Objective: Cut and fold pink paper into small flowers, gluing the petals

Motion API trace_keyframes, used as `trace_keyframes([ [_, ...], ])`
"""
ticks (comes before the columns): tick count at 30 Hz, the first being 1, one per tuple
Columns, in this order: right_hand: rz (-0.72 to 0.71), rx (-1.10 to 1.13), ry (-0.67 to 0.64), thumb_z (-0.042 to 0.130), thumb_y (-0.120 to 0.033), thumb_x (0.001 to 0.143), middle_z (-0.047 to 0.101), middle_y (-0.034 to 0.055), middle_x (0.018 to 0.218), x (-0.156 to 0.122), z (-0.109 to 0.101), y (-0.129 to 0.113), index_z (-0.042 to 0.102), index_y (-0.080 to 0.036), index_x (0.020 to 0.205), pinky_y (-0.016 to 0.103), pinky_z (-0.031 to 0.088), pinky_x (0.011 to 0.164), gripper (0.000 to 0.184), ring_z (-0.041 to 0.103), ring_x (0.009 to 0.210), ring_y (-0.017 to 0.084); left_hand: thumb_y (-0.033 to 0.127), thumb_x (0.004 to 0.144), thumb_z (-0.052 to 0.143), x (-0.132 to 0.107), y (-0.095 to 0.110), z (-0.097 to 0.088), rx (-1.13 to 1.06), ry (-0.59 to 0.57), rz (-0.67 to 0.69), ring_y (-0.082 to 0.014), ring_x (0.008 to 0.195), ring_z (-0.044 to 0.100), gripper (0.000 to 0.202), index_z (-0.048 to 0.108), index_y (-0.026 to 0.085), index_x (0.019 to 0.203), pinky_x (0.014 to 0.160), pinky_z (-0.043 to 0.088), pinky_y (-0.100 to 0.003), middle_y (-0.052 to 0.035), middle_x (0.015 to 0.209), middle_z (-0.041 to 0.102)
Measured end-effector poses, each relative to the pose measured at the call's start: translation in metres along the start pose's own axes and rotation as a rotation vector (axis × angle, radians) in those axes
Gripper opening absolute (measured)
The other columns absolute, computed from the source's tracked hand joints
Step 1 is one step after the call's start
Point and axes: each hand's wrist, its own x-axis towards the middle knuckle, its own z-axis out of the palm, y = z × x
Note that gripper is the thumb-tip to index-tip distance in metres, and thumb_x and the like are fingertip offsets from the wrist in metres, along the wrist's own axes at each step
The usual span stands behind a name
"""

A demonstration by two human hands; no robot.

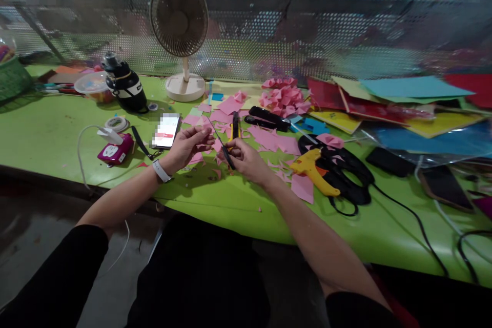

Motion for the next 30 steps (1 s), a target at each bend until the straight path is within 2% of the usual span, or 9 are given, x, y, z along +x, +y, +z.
trace_keyframes([
  [4, -0.004, -0.021, -0.007, 0.085, -0.061, 0.064, 0.067, 0.0027, 0.075, -0.001, -0.001, 0.0, 0.059, -0.022, 0.093, 0.029, 0.049, 0.057, 0.055, 0.066, 0.071, 0.02, 0.037, 0.078, 0.084, 0.002, -0.002, -0.003, 0.024, 0.006, 0.004, -0.0107, 0.075, 0.071, 0.03, 0.067, 0.014, 0.086, 0.075, 0.055, -0.026, -0.0033, 0.081, 0.074],
  [10, 0.029, 0.011, -0.016, 0.089, -0.054, 0.062, 0.071, 0.0041, 0.083, -0.002, -0.005, 0.0, 0.06, -0.022, 0.096, 0.031, 0.053, 0.064, 0.054, 0.069, 0.08, 0.022, 0.039, 0.075, 0.085, 0.002, -0.001, -0.004, 0.077, -0.047, 0.0, -0.0106, 0.072, 0.07, 0.032, 0.068, 0.014, 0.086, 0.073, 0.055, -0.026, -0.0032, 0.079, 0.073],
  [17, 0.013, -0.017, -0.008, 0.087, -0.06, 0.06, 0.067, 0.0019, 0.074, -0.003, -0.004, -0.005, 0.059, -0.022, 0.093, 0.03, 0.05, 0.06, 0.058, 0.066, 0.07, 0.02, 0.041, 0.075, 0.085, 0.002, 0.0, -0.004, 0.082, -0.064, -0.011, -0.0102, 0.071, 0.069, 0.034, 0.069, 0.013, 0.087, 0.076, 0.055, -0.028, -0.0038, 0.079, 0.073],
  [21, 0.023, -0.018, -0.01, 0.087, -0.061, 0.061, 0.063, -0.0007, 0.067, -0.003, -0.004, -0.005, 0.058, -0.022, 0.091, 0.028, 0.047, 0.056, 0.058, 0.064, 0.067, 0.019, 0.043, 0.073, 0.086, 0.003, 0.001, -0.006, 0.077, -0.077, 0.004, -0.0099, 0.071, 0.069, 0.037, 0.069, 0.013, 0.088, 0.072, 0.054, -0.026, -0.0032, 0.078, 0.073],
  [26, 0.023, -0.004, -0.023, 0.089, -0.054, 0.061, 0.068, 0.0017, 0.075, -0.003, -0.007, -0.005, 0.06, -0.022, 0.093, 0.028, 0.047, 0.058, 0.054, 0.065, 0.068, 0.018, 0.044, 0.072, 0.086, 0.002, 0.003, -0.006, 0.115, -0.093, -0.025, -0.0093, 0.068, 0.068, 0.039, 0.069, 0.013, 0.088, 0.071, 0.054, -0.026, -0.0028, 0.078, 0.072],
  [30, 0.012, -0.023, -0.017, 0.09, -0.053, 0.059, 0.066, 0.0, 0.072, -0.003, -0.01, -0.005, 0.06, -0.021, 0.091, 0.027, 0.045, 0.056, 0.055, 0.062, 0.064, 0.016, 0.042, 0.071, 0.088, 0.002, 0.004, -0.006, 0.12, -0.102, -0.066, -0.009, 0.066, 0.067, 0.04, 0.069, 0.012, 0.09, 0.072, 0.055, -0.027, -0.0025, 0.077, 0.072],
])
